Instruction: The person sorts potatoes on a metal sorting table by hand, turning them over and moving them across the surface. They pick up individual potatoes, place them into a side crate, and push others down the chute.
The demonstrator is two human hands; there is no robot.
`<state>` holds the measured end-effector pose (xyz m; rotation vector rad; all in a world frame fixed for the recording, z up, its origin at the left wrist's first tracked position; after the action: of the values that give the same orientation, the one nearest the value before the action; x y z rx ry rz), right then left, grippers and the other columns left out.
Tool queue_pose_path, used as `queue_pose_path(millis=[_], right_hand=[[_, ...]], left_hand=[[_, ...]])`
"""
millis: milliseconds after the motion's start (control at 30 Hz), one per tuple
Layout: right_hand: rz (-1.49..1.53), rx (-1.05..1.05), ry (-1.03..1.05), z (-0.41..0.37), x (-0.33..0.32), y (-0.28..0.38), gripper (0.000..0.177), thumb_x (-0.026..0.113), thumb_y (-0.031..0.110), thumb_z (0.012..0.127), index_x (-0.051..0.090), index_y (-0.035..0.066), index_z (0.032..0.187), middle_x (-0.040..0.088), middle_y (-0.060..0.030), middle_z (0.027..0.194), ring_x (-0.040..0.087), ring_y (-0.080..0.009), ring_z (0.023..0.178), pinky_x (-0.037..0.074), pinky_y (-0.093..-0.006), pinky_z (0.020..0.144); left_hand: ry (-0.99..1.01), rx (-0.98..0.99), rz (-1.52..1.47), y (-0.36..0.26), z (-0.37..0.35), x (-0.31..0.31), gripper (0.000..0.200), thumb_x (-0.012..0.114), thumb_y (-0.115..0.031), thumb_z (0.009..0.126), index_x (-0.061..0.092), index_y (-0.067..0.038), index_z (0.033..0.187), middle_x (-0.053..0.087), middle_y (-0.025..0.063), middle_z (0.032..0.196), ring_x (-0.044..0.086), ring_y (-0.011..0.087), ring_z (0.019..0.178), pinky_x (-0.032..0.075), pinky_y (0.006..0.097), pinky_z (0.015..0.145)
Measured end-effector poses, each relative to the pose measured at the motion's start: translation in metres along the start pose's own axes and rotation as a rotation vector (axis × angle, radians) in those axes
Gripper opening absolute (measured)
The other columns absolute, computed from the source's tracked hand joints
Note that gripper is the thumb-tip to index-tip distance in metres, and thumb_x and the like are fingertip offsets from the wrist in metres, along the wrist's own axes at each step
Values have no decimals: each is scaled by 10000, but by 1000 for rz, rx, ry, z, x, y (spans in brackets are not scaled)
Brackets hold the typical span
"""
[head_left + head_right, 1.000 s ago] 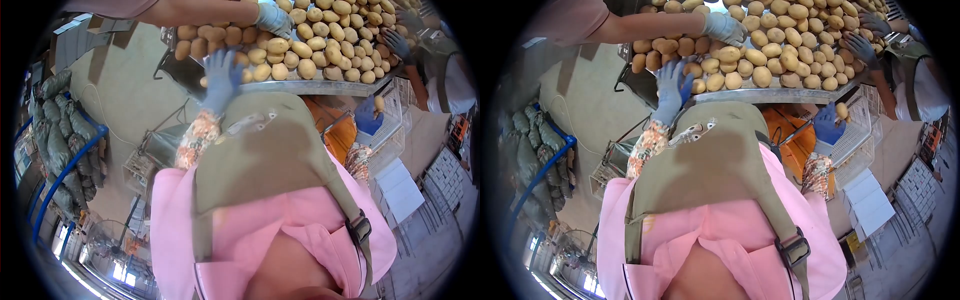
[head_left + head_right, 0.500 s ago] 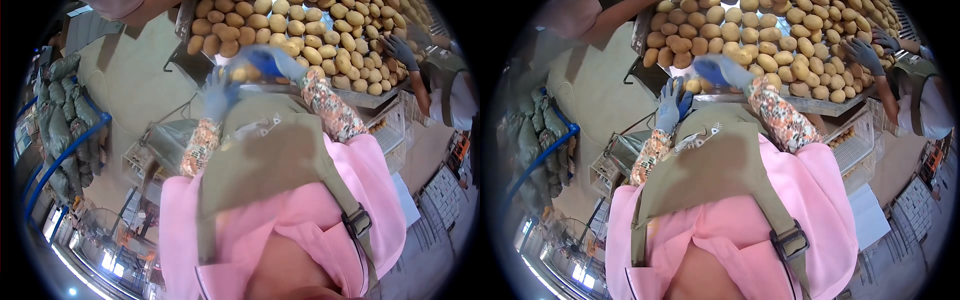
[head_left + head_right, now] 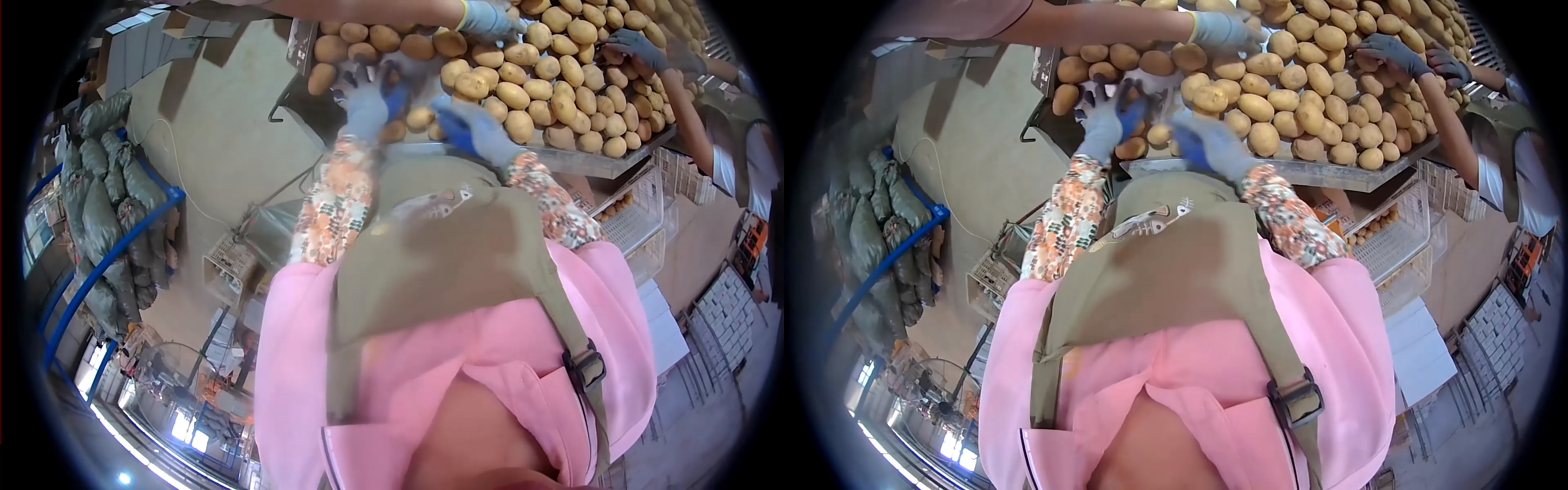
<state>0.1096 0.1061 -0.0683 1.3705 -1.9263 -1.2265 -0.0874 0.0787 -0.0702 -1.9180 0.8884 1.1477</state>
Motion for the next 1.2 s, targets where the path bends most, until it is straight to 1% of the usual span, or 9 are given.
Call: queue_pose_path(millis=[33,100,267,433,533,867,1000,1133,1200], right_hand=[[292,177,-32,-10,-10,-9,417,523,217,904,523,199,1320,496,-118,1366,492,-324,1234,367,-441,1035],[-835,-269,-577,-42,-53,54,375,543,180,890,556,168,1264,546,-119,1302,573,-308,1119,454,-379,939],[-420,-314,-406,-8,-75,42,369,616,214,868,576,157,1231,568,-119,1252,626,-310,919,507,-366,826],[-831,-402,-410,87,-52,117,352,537,198,899,568,171,1248,592,-131,1163,617,-310,963,496,-425,803],[-1523,-250,-389,132,-4,88,434,541,183,856,510,225,1286,562,-153,1112,618,-303,882,478,-421,719],[-1190,-58,-42,90,-14,52,401,581,242,871,536,259,1269,533,-172,1166,605,-310,1038,487,-440,819],[-357,-132,-226,50,-30,44,589,689,284,791,472,196,1331,534,-180,1188,601,-295,1023,499,-399,844],[1064,-105,-151,-26,-22,17,729,660,113,837,250,99,1440,474,-124,1297,530,-255,1170,513,-371,919],[1168,-178,-152,-56,-25,4,773,635,31,834,192,120,1461,455,-146,1339,513,-255,1204,484,-394,988]], left_hand=[[-10,47,76,-9,-11,6,651,488,-569,867,342,-320,1451,248,182,1526,192,511,1371,156,687,1057],[-187,175,197,-12,-31,34,613,459,-525,906,295,-347,1469,269,129,1525,146,493,1389,113,763,1002],[-104,133,86,-6,-71,17,615,490,-484,901,321,-308,1466,239,115,1540,95,477,1405,121,722,1033],[-82,119,-21,1,-80,12,627,515,-475,890,345,-277,1460,278,129,1521,89,452,1417,121,651,1084],[-72,93,3,7,-85,10,630,530,-469,886,357,-261,1455,304,135,1507,100,433,1422,137,607,1105],[-399,91,-335,38,-41,-27,470,578,-311,887,526,-88,1298,473,235,1340,460,392,1222,359,495,1017],[-157,146,-153,33,18,-2,542,570,-324,891,427,-185,1394,452,234,1354,465,382,1227,364,484,1016],[-53,155,1,-4,23,-18,623,610,-393,836,387,-299,1410,402,280,1347,433,449,1213,377,476,1007],[120,80,-64,-4,31,-25,607,653,-409,792,471,-222,1340,470,269,1285,495,428,1157,419,452,964]])
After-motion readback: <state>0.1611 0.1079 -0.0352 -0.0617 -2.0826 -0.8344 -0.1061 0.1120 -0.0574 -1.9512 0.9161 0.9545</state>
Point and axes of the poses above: each hand's wrist, its own z-axis towards the middle knuckle, its own x-axis out of the palm, y = z × x, the point moved 8 cm from there along z, towards the middle knuckle
